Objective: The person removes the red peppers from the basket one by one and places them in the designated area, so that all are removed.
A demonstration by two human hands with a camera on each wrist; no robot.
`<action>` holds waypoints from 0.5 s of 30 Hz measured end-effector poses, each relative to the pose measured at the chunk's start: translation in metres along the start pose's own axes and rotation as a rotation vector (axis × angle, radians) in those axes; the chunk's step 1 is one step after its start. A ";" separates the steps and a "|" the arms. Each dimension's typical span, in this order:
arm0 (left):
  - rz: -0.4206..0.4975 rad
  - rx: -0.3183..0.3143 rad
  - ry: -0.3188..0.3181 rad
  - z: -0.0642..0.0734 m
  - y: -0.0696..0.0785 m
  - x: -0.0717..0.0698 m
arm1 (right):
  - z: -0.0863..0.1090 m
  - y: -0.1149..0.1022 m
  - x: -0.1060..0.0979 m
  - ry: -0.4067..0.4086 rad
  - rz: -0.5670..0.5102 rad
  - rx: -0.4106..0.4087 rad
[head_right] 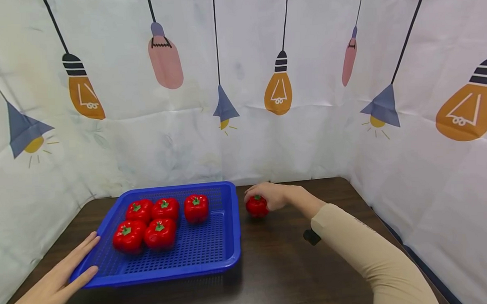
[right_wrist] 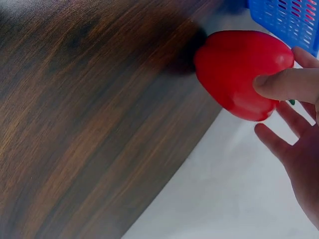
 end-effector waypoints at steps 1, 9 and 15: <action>0.002 0.005 0.002 0.000 0.000 0.000 | 0.001 0.000 0.000 0.000 -0.007 0.000; 0.002 0.008 0.004 0.000 0.001 0.000 | 0.007 -0.001 -0.011 0.040 -0.035 0.015; 0.000 0.006 0.003 0.000 0.000 0.000 | 0.008 -0.005 -0.023 0.057 -0.038 0.011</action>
Point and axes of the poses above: each hand's wrist, its own z-axis away from the middle knuckle, its own x-axis out of the palm, y = z × x, the point moved 3 cm from there along -z, towards the middle knuckle, and after that the axes turned 9 degrees about -y, right-handed, at the moved point
